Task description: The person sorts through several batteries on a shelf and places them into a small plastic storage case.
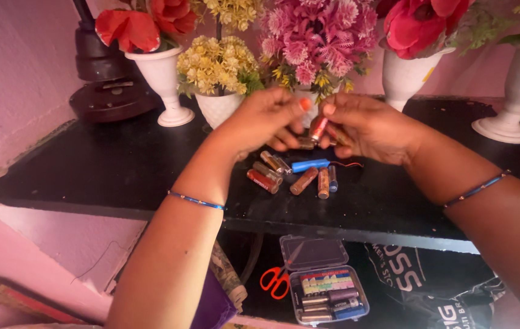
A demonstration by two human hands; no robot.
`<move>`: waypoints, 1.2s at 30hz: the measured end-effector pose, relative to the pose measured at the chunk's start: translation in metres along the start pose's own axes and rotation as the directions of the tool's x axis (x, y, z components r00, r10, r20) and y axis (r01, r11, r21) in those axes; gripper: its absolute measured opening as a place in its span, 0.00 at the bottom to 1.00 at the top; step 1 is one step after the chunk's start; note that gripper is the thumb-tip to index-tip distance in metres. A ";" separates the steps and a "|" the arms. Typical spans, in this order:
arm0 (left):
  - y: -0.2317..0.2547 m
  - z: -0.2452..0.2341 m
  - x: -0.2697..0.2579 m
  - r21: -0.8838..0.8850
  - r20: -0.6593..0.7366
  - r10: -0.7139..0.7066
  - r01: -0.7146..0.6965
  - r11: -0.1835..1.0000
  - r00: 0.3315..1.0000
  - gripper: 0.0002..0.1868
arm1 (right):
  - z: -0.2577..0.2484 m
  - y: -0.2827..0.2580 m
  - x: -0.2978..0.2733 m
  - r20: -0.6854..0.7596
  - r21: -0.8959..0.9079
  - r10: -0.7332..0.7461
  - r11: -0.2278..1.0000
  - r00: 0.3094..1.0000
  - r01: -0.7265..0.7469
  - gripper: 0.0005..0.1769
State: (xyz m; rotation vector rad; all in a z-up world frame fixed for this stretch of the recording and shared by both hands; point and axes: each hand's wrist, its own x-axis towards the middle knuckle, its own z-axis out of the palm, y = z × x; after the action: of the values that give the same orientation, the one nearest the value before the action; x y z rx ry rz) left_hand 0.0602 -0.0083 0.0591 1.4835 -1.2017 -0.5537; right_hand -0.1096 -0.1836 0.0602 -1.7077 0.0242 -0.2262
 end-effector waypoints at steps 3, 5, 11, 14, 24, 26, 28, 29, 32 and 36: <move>-0.003 -0.015 -0.008 0.180 -0.011 0.088 -0.085 0.980 0.996 0.22 | 0.002 0.003 0.000 -0.004 -0.036 0.046 0.998 0.999 -0.046 0.12; -0.004 -0.023 -0.014 0.501 0.015 -0.020 0.010 0.865 1.000 0.22 | 0.002 0.006 0.000 -0.032 -0.062 0.050 0.997 0.998 -0.052 0.08; -0.013 -0.040 -0.019 0.672 0.083 -0.156 0.060 0.738 0.984 0.17 | -0.002 0.003 0.001 -0.383 -0.029 0.253 0.958 0.888 -0.286 0.08; -0.019 -0.040 -0.014 0.651 0.114 -0.145 0.036 0.758 0.983 0.20 | -0.006 0.004 0.004 -0.412 0.023 0.279 0.955 0.867 -0.296 0.10; -0.027 -0.039 -0.009 0.712 0.185 -0.139 -0.035 0.702 0.973 0.18 | -0.005 0.005 0.004 -0.341 0.010 0.198 0.978 0.919 -0.207 0.05; -0.025 -0.039 -0.010 0.731 0.174 -0.152 -0.025 0.682 0.973 0.17 | -0.003 0.004 0.002 -0.345 0.019 0.203 0.978 0.917 -0.209 0.14; -0.020 -0.037 -0.012 0.738 0.154 -0.164 -0.003 0.674 0.974 0.16 | -0.002 0.002 0.001 -0.335 -0.003 0.197 0.978 0.922 -0.210 0.18; -0.017 -0.039 -0.016 0.736 0.138 -0.170 0.014 0.677 0.976 0.16 | -0.002 0.001 0.001 -0.331 -0.013 0.194 0.978 0.924 -0.210 0.20; -0.005 -0.044 -0.025 0.614 0.152 -0.074 -0.036 0.789 0.986 0.15 | -0.003 0.000 -0.002 -0.291 -0.083 0.122 0.985 0.949 -0.152 0.18; 0.007 -0.040 -0.027 0.229 0.219 0.149 -0.199 0.953 0.964 0.14 | 0.004 0.001 -0.002 -0.236 -0.089 0.043 0.994 0.971 -0.065 0.11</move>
State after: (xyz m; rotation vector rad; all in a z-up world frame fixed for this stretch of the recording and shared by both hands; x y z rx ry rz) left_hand 0.0808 0.0344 0.0702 1.5362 -1.5920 -0.4502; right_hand -0.1112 -0.1793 0.0587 -1.7653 0.2597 -0.3901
